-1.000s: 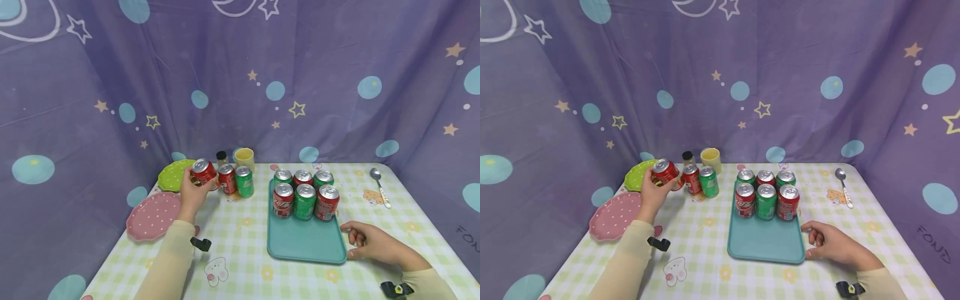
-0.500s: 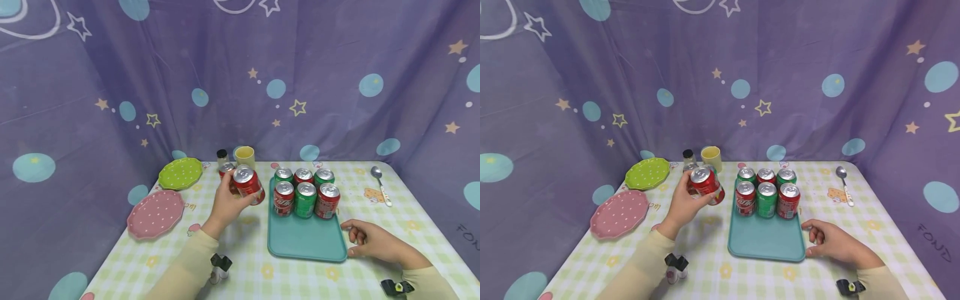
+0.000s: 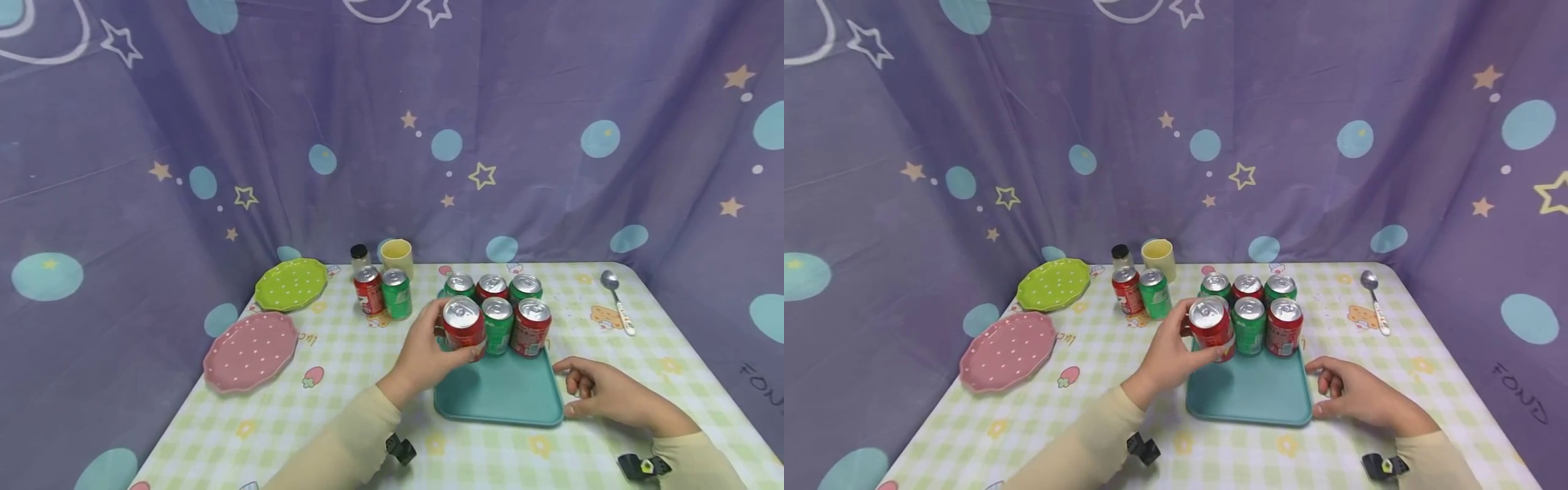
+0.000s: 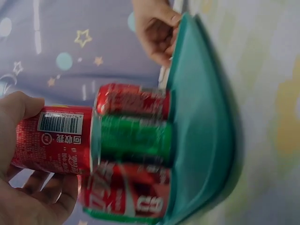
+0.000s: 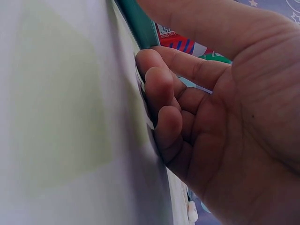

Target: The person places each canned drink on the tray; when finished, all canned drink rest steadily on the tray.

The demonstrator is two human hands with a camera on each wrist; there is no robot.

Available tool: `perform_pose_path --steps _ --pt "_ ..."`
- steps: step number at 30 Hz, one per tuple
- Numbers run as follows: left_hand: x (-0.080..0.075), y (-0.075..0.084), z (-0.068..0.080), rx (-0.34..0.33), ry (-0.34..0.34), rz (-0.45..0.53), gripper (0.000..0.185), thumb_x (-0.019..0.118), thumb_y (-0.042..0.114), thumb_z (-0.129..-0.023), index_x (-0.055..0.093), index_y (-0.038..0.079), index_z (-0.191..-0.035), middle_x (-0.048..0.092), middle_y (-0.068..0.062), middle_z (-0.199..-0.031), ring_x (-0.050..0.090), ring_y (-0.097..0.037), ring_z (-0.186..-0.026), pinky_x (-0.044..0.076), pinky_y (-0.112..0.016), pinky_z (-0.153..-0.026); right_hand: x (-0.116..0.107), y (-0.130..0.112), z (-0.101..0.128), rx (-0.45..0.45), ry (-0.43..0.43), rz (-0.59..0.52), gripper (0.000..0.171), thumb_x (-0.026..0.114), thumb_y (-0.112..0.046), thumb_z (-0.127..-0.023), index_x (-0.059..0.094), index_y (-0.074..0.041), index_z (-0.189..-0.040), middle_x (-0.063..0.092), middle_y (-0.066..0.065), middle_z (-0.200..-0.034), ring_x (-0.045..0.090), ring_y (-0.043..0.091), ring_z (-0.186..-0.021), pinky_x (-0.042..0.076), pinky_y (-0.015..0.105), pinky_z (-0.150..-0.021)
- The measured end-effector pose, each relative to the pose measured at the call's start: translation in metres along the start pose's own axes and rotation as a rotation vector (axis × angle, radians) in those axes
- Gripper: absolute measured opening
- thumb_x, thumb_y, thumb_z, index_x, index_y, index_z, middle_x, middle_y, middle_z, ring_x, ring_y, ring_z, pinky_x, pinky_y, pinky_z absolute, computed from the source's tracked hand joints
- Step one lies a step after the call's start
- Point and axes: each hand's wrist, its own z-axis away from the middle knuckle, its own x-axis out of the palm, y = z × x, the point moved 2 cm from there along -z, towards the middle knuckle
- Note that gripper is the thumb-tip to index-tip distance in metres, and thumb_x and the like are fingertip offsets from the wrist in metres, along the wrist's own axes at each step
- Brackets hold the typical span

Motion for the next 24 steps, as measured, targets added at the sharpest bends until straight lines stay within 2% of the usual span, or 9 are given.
perform_pose_path --steps 3,8,11,14,17,24 --pt "0.014 0.002 0.001 0.021 -0.034 0.015 0.076 0.092 0.026 -0.083 0.05 0.025 -0.147 0.058 0.009 -0.132 0.061 -0.009 -0.114 0.057 -0.036 -0.093 0.0 -0.001 0.0 0.015 0.005 0.012 0.069 0.09 -0.022 -0.084 0.055 0.004 -0.137 0.058 0.011 -0.098 0.055 0.013 -0.075 0.05 0.028 -0.063" --pt "0.035 0.004 0.002 0.027 -0.094 0.111 0.074 0.093 0.019 -0.082 0.051 0.026 -0.143 0.061 0.01 -0.131 0.065 -0.007 -0.112 0.058 -0.034 -0.093 0.001 -0.001 0.0 0.018 0.005 0.009 0.07 0.09 -0.021 -0.084 0.054 0.005 -0.139 0.059 0.011 -0.098 0.054 0.014 -0.075 0.049 0.028 -0.062" --pt "0.046 0.005 0.003 0.003 -0.107 0.064 0.072 0.093 0.024 -0.083 0.052 0.026 -0.142 0.061 0.014 -0.13 0.062 -0.004 -0.114 0.056 -0.03 -0.096 0.001 -0.002 0.0 0.018 0.001 -0.007 0.071 0.089 -0.019 -0.084 0.053 0.006 -0.139 0.059 0.011 -0.098 0.054 0.014 -0.076 0.049 0.028 -0.063" --pt "0.056 0.005 0.003 -0.025 -0.098 -0.022 0.072 0.093 0.033 -0.082 0.053 0.028 -0.141 0.061 0.018 -0.13 0.059 -0.001 -0.114 0.054 -0.028 -0.097 0.001 -0.001 0.0 0.023 0.003 -0.012 0.071 0.09 -0.018 -0.084 0.053 0.006 -0.139 0.059 0.012 -0.098 0.055 0.014 -0.077 0.049 0.027 -0.063" --pt "0.066 0.005 0.003 -0.046 -0.092 -0.066 0.074 0.093 0.037 -0.081 0.053 0.028 -0.142 0.061 0.018 -0.13 0.058 0.0 -0.115 0.052 -0.027 -0.098 0.001 -0.001 -0.001 0.026 0.005 -0.012 0.07 0.09 -0.018 -0.084 0.053 0.006 -0.139 0.059 0.012 -0.098 0.055 0.014 -0.076 0.05 0.027 -0.063" --pt "0.084 0.0 0.001 -0.03 -0.139 -0.132 0.075 0.093 0.037 -0.081 0.053 0.026 -0.143 0.059 0.017 -0.129 0.058 0.003 -0.111 0.054 -0.022 -0.093 0.001 -0.002 -0.001 0.016 -0.001 -0.002 0.07 0.089 -0.019 -0.085 0.053 0.006 -0.139 0.059 0.011 -0.097 0.055 0.013 -0.076 0.05 0.027 -0.063"
